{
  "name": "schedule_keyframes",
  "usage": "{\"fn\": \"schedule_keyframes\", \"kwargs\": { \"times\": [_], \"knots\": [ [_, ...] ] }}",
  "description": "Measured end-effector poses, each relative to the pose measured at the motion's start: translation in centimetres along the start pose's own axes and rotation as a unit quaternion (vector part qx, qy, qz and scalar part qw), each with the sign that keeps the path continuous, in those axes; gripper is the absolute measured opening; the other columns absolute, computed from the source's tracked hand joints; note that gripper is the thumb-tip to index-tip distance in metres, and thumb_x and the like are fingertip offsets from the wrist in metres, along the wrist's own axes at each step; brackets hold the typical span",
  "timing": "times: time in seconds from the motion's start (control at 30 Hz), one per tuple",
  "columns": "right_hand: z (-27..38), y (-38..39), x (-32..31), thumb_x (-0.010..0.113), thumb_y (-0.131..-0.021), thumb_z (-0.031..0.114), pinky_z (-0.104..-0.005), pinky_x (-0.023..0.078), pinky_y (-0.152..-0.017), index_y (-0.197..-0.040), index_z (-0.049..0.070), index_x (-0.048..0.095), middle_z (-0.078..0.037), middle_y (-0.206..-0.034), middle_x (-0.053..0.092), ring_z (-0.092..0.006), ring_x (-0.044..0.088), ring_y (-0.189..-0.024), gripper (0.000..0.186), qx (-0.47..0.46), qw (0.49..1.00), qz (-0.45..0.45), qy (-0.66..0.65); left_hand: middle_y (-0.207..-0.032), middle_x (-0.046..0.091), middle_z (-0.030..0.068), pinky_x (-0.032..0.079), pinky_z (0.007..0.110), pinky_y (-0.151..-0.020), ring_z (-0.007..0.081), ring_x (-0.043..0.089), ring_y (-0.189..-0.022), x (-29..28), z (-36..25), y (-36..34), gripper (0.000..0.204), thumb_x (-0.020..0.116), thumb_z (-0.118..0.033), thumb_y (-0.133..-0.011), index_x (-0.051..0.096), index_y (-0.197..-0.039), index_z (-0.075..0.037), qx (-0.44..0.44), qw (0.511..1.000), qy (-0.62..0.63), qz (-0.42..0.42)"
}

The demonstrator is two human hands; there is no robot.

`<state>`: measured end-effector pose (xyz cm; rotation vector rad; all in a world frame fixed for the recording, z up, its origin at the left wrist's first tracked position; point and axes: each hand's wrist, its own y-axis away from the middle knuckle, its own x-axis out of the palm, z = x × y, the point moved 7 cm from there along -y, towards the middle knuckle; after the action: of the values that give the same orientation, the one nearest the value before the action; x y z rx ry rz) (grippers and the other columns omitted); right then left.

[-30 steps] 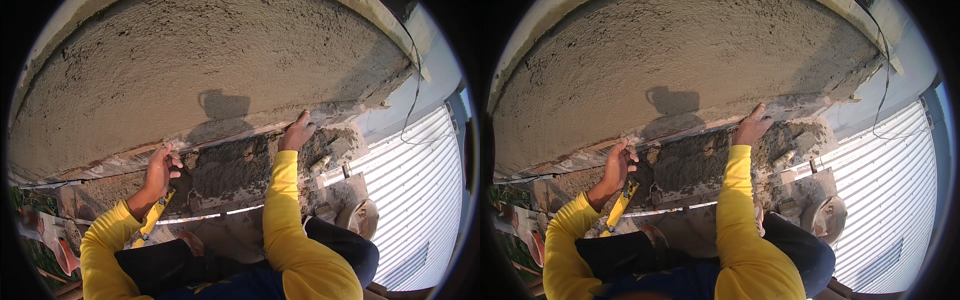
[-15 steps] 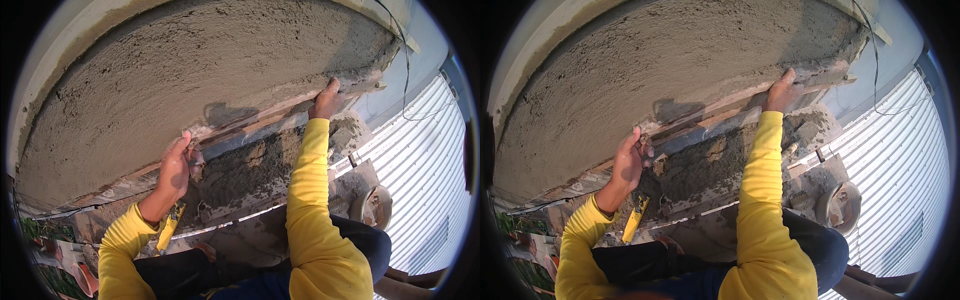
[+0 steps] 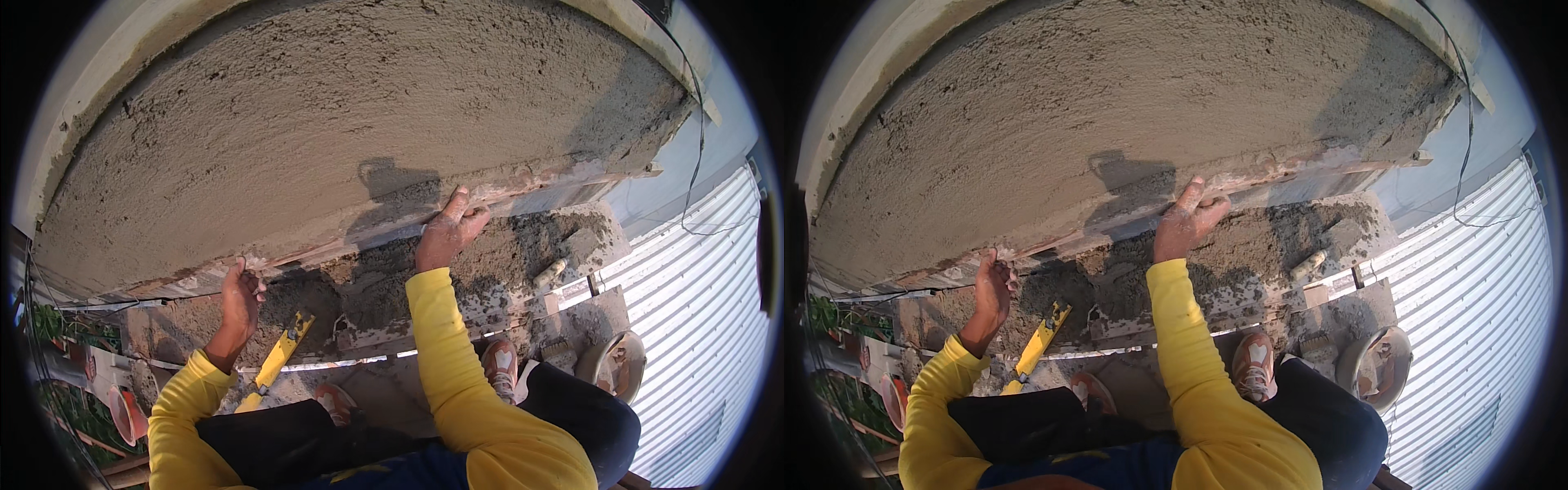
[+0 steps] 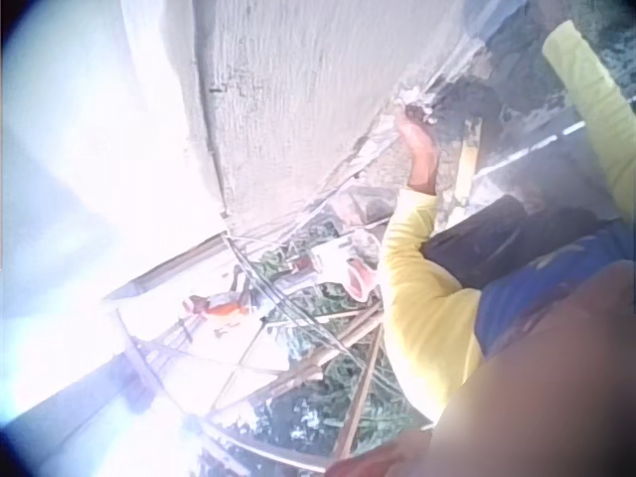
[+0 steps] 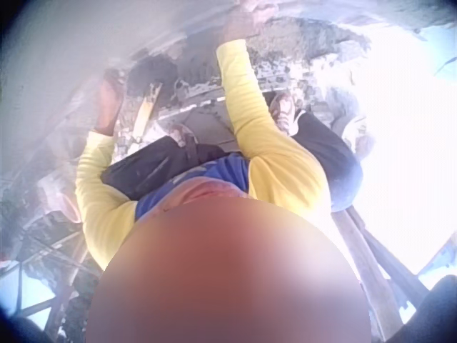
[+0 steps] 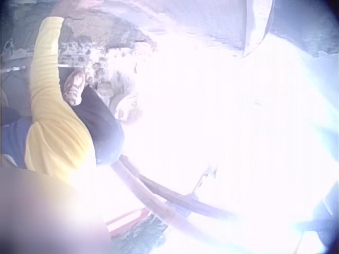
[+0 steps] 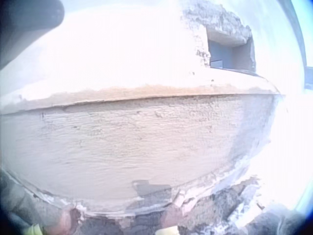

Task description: The person applies wet cement to a curved wall section using a trowel and then smooths the surface with a wooden float. The worker repeatedly scoops cement from a bucket and spreads it evenly along the wall's edge.

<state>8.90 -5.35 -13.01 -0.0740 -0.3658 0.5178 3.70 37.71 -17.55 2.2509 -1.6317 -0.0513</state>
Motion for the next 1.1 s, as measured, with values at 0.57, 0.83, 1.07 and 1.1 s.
{"fn": "schedule_keyframes", "kwargs": {
  "times": [0.57,0.83,1.07,1.1],
  "knots": [
    [8.5,-13.7,-2.0,0.074,-0.099,0.031,-0.0322,0.052,-0.056,-0.112,-0.007,0.054,-0.016,-0.101,0.065,-0.0204,0.063,-0.077,0.045,-0.04,0.999,-0.028,-0.003,-0.089,0.065,-0.0007,0.043,0.026,-0.058,0.0113,0.064,-0.074,12.7,-4.6,4.9,0.039,0.069,-0.053,-0.103,0.057,-0.102,-0.016,-0.074,0.989,0.01,0.124],
    [-2.7,2.4,-4.4,0.066,-0.106,0.037,-0.0439,0.05,-0.106,-0.129,-0.01,0.046,-0.028,-0.132,0.059,-0.0358,0.061,-0.128,0.056,0.02,0.997,0.072,-0.034,-0.098,0.066,-0.0024,0.047,0.033,-0.072,0.0122,0.065,-0.083,-1.8,8.6,2.5,0.038,0.066,-0.053,-0.106,0.062,-0.108,-0.015,-0.183,0.983,0.017,0.009],
    [2.7,-0.1,-2.4,0.063,-0.106,0.04,-0.0354,0.057,-0.07,-0.122,-0.005,0.05,-0.024,-0.136,0.065,-0.0247,0.068,-0.106,0.05,0.028,0.998,0.054,0.034,-0.09,0.066,0.0023,0.047,0.029,-0.062,0.0118,0.064,-0.075,0.4,3.0,3.8,0.039,0.066,-0.049,-0.106,0.055,-0.1,-0.012,-0.049,0.997,0.02,0.056],
    [3.1,0.5,-1.6,0.063,-0.106,0.039,-0.034,0.055,-0.063,-0.12,-0.004,0.051,-0.024,-0.136,0.066,-0.0228,0.068,-0.101,0.047,0.047,0.996,0.061,0.039,-0.089,0.065,0.0023,0.047,0.029,-0.062,0.0118,0.063,-0.074,-0.5,2.6,3.5,0.038,0.065,-0.048,-0.106,0.055,-0.1,-0.012,-0.028,0.999,0.021,0.041]
  ]
}}
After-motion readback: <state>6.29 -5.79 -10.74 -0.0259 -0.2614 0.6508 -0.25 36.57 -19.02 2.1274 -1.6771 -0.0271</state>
